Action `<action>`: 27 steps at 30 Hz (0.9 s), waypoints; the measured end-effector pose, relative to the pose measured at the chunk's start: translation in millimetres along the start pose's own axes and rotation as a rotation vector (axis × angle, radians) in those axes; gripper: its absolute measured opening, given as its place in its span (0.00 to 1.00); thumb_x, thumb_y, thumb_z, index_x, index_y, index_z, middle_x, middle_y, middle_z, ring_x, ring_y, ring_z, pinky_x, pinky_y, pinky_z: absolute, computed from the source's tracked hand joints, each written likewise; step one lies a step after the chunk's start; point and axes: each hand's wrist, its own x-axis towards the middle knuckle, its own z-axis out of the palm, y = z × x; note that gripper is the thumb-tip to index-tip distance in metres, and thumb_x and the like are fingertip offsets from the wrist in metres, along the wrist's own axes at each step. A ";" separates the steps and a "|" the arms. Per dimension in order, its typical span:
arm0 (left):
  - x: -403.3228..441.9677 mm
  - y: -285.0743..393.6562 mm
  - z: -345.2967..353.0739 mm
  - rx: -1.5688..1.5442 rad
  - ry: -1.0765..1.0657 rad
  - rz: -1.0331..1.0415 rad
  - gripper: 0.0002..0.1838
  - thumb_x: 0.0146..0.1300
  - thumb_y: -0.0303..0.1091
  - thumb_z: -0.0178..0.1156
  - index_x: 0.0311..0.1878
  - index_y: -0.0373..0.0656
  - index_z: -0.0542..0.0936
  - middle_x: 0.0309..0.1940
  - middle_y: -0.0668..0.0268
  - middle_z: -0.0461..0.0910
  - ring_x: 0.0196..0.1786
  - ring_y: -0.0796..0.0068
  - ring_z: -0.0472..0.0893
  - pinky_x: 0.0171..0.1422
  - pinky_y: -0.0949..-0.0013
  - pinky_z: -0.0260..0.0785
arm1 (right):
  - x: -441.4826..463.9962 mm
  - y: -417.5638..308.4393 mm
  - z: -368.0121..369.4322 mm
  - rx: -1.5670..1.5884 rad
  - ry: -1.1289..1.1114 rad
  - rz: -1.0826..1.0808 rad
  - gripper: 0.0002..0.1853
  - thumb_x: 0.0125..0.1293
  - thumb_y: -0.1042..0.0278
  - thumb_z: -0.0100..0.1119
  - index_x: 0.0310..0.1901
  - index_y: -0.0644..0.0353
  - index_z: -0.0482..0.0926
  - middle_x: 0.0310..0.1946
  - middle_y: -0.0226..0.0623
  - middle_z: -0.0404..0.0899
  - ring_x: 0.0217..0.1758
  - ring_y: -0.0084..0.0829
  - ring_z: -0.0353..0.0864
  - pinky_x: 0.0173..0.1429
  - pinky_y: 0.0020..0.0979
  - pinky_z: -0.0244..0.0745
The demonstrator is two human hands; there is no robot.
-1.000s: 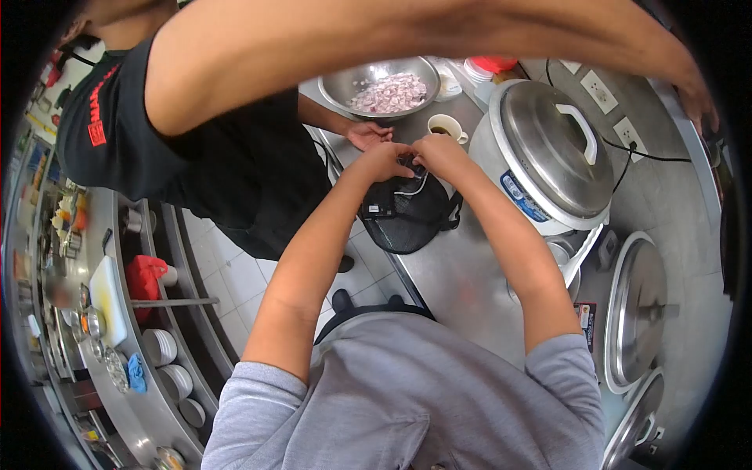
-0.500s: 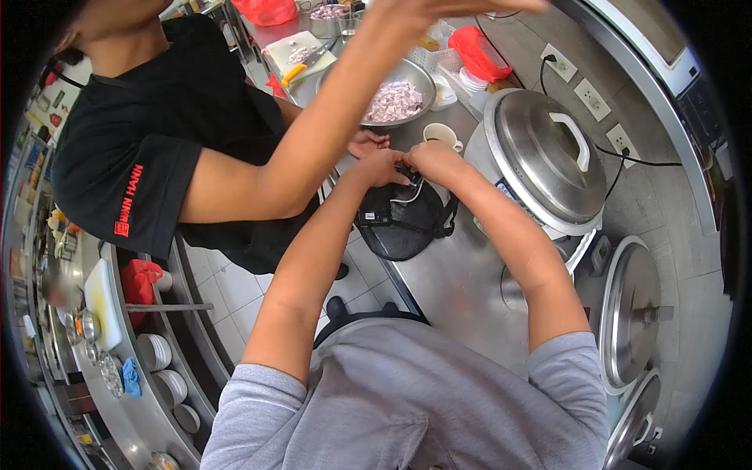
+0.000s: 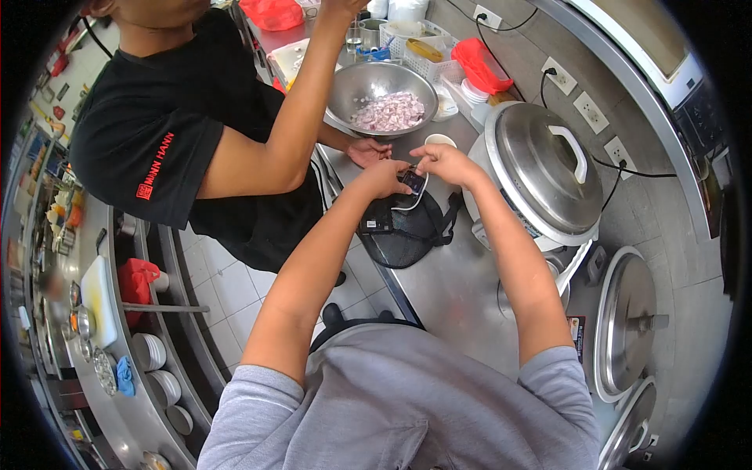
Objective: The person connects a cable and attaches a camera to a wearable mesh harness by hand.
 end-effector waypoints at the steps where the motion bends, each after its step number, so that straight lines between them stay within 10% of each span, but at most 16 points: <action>1: -2.0 -0.7 1.1 -0.001 -0.002 0.000 0.34 0.54 0.39 0.77 0.63 0.38 0.78 0.47 0.52 0.85 0.50 0.57 0.84 0.57 0.61 0.73 | -0.5 2.4 0.0 0.002 0.000 0.002 0.23 0.67 0.76 0.61 0.64 0.63 0.78 0.39 0.39 0.88 0.45 0.29 0.87 0.53 0.31 0.79; 7: -6.2 -0.3 -4.5 -0.224 0.224 0.120 0.29 0.60 0.40 0.74 0.63 0.39 0.79 0.39 0.65 0.85 0.41 0.71 0.83 0.48 0.68 0.75 | -4.7 8.2 0.5 0.316 -0.010 0.138 0.20 0.70 0.79 0.59 0.63 0.69 0.76 0.45 0.40 0.87 0.51 0.26 0.86 0.61 0.27 0.77; 9: -7.8 10.7 -19.1 -0.713 0.050 -0.239 0.20 0.66 0.37 0.69 0.59 0.41 0.82 0.37 0.73 0.82 0.33 0.83 0.79 0.36 0.74 0.74 | -5.4 10.8 3.6 0.235 0.004 0.049 0.19 0.69 0.79 0.60 0.61 0.69 0.77 0.43 0.39 0.87 0.48 0.25 0.86 0.57 0.27 0.79; 12: -0.5 13.5 -20.9 -0.747 0.030 -0.224 0.13 0.69 0.34 0.65 0.55 0.42 0.82 0.36 0.74 0.82 0.28 0.87 0.77 0.29 0.78 0.71 | -0.8 13.4 10.3 0.125 0.026 -0.017 0.18 0.68 0.79 0.61 0.59 0.68 0.78 0.41 0.38 0.87 0.44 0.25 0.86 0.52 0.27 0.80; 19: 2.9 10.3 -5.0 -0.756 0.194 -0.197 0.11 0.68 0.33 0.65 0.50 0.42 0.78 0.34 0.74 0.81 0.30 0.84 0.78 0.32 0.77 0.73 | -2.1 19.8 30.4 -0.240 0.408 -0.047 0.13 0.64 0.77 0.66 0.51 0.61 0.84 0.35 0.40 0.87 0.39 0.27 0.86 0.46 0.31 0.79; 22: 3.4 4.7 4.3 -0.649 0.270 -0.144 0.09 0.66 0.32 0.67 0.46 0.43 0.79 0.33 0.73 0.82 0.31 0.82 0.79 0.34 0.74 0.73 | -2.2 25.9 37.3 -0.241 0.465 -0.078 0.11 0.65 0.70 0.64 0.48 0.61 0.85 0.40 0.45 0.88 0.44 0.44 0.88 0.52 0.41 0.80; 27: -1.7 19.2 3.0 -0.108 0.393 0.002 0.09 0.58 0.30 0.72 0.36 0.40 0.80 0.25 0.64 0.80 0.32 0.72 0.81 0.38 0.65 0.73 | -15.1 10.9 43.7 -0.322 0.528 -0.069 0.11 0.67 0.72 0.62 0.49 0.61 0.85 0.43 0.46 0.87 0.49 0.42 0.87 0.54 0.40 0.80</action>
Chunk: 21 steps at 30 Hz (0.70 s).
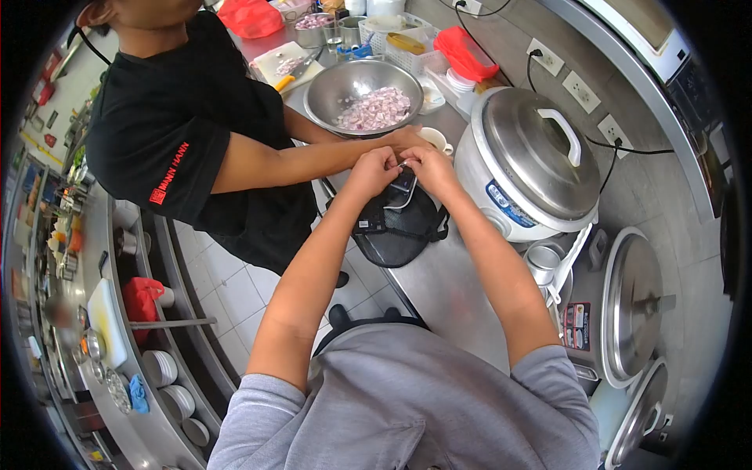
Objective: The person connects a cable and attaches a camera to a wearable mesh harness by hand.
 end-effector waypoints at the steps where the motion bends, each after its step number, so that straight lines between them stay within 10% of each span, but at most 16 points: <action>1: -0.4 5.2 -1.4 0.000 -0.002 0.001 0.09 0.58 0.30 0.72 0.36 0.40 0.80 0.25 0.64 0.80 0.32 0.72 0.81 0.38 0.65 0.73 | 0.1 3.9 1.9 0.000 0.001 0.001 0.11 0.67 0.72 0.62 0.49 0.61 0.85 0.43 0.46 0.87 0.49 0.42 0.87 0.54 0.40 0.80; 9: -1.2 13.7 6.8 0.279 0.074 0.114 0.10 0.56 0.28 0.70 0.42 0.39 0.86 0.36 0.52 0.84 0.44 0.50 0.84 0.49 0.55 0.75 | -0.8 19.6 10.2 0.390 0.014 0.019 0.11 0.67 0.71 0.65 0.49 0.63 0.85 0.41 0.43 0.88 0.42 0.35 0.88 0.51 0.35 0.81; 21: -11.5 8.6 27.0 0.066 0.241 0.044 0.11 0.54 0.31 0.72 0.39 0.37 0.86 0.36 0.51 0.84 0.41 0.51 0.84 0.48 0.55 0.76 | -11.6 38.8 29.8 0.461 0.064 0.182 0.11 0.67 0.64 0.67 0.42 0.64 0.86 0.34 0.40 0.89 0.35 0.27 0.86 0.44 0.31 0.79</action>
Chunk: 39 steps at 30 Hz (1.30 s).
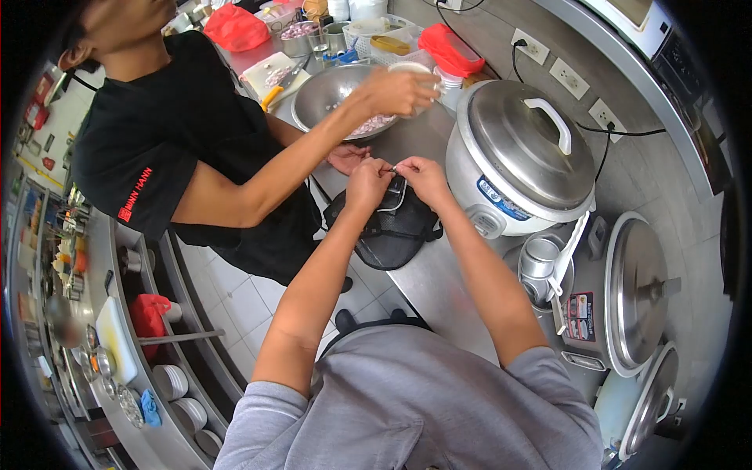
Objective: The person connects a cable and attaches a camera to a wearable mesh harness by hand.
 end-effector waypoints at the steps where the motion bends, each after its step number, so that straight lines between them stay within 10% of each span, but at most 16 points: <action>1: 1.2 -1.4 -0.8 0.002 0.000 0.002 0.11 0.54 0.31 0.72 0.39 0.37 0.86 0.36 0.51 0.84 0.41 0.51 0.84 0.48 0.55 0.76 | -1.1 -2.2 1.5 0.002 0.001 -0.001 0.11 0.67 0.64 0.67 0.42 0.64 0.86 0.34 0.40 0.89 0.35 0.27 0.86 0.44 0.31 0.79; 16: 25.0 -24.1 -0.3 -0.099 -0.239 -0.106 0.12 0.57 0.38 0.73 0.36 0.37 0.88 0.29 0.51 0.86 0.35 0.53 0.87 0.42 0.57 0.77 | -9.2 -18.0 2.7 -0.152 0.090 -0.062 0.11 0.67 0.62 0.66 0.42 0.62 0.86 0.33 0.42 0.88 0.36 0.37 0.88 0.43 0.35 0.79; 18: 29.6 -24.8 -3.3 0.075 -0.252 0.055 0.11 0.60 0.36 0.72 0.38 0.38 0.88 0.27 0.60 0.86 0.31 0.69 0.85 0.37 0.65 0.74 | -8.9 -20.2 1.7 -0.164 0.056 -0.062 0.12 0.69 0.63 0.65 0.44 0.63 0.86 0.35 0.39 0.89 0.37 0.28 0.87 0.44 0.30 0.78; 22: 35.2 -25.5 -8.9 0.087 -0.316 0.066 0.11 0.60 0.36 0.73 0.38 0.38 0.88 0.28 0.61 0.87 0.31 0.70 0.85 0.38 0.65 0.74 | -11.4 -29.5 0.1 -0.120 0.049 -0.126 0.12 0.69 0.63 0.64 0.44 0.63 0.86 0.35 0.41 0.89 0.37 0.32 0.87 0.45 0.31 0.78; 39: 40.8 -17.6 -16.9 -0.349 -0.563 -0.360 0.09 0.68 0.30 0.65 0.41 0.32 0.85 0.28 0.65 0.86 0.21 0.74 0.82 0.22 0.71 0.72 | -5.7 -30.1 -1.8 -0.194 0.049 -0.145 0.08 0.66 0.66 0.65 0.41 0.61 0.87 0.36 0.47 0.87 0.41 0.47 0.87 0.47 0.39 0.80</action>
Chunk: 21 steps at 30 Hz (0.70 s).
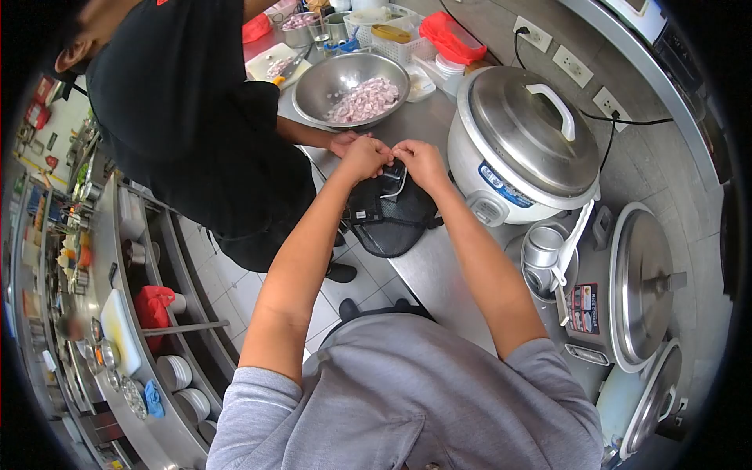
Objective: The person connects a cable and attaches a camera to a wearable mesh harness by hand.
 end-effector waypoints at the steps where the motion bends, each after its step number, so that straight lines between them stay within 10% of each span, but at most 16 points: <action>1: -0.7 0.3 -1.6 0.000 0.000 0.000 0.09 0.68 0.30 0.65 0.41 0.32 0.85 0.28 0.65 0.86 0.21 0.74 0.82 0.22 0.71 0.72 | -0.4 -2.2 -0.7 0.000 0.000 -0.001 0.08 0.66 0.66 0.65 0.41 0.61 0.87 0.36 0.47 0.87 0.41 0.47 0.87 0.47 0.39 0.80; 21: -10.2 -4.8 10.6 0.107 0.111 0.084 0.08 0.65 0.33 0.69 0.36 0.38 0.84 0.29 0.68 0.84 0.23 0.81 0.81 0.23 0.75 0.71 | 7.4 -14.0 -12.3 -0.083 -0.165 -0.018 0.08 0.65 0.70 0.65 0.43 0.59 0.88 0.36 0.46 0.87 0.42 0.46 0.88 0.48 0.38 0.81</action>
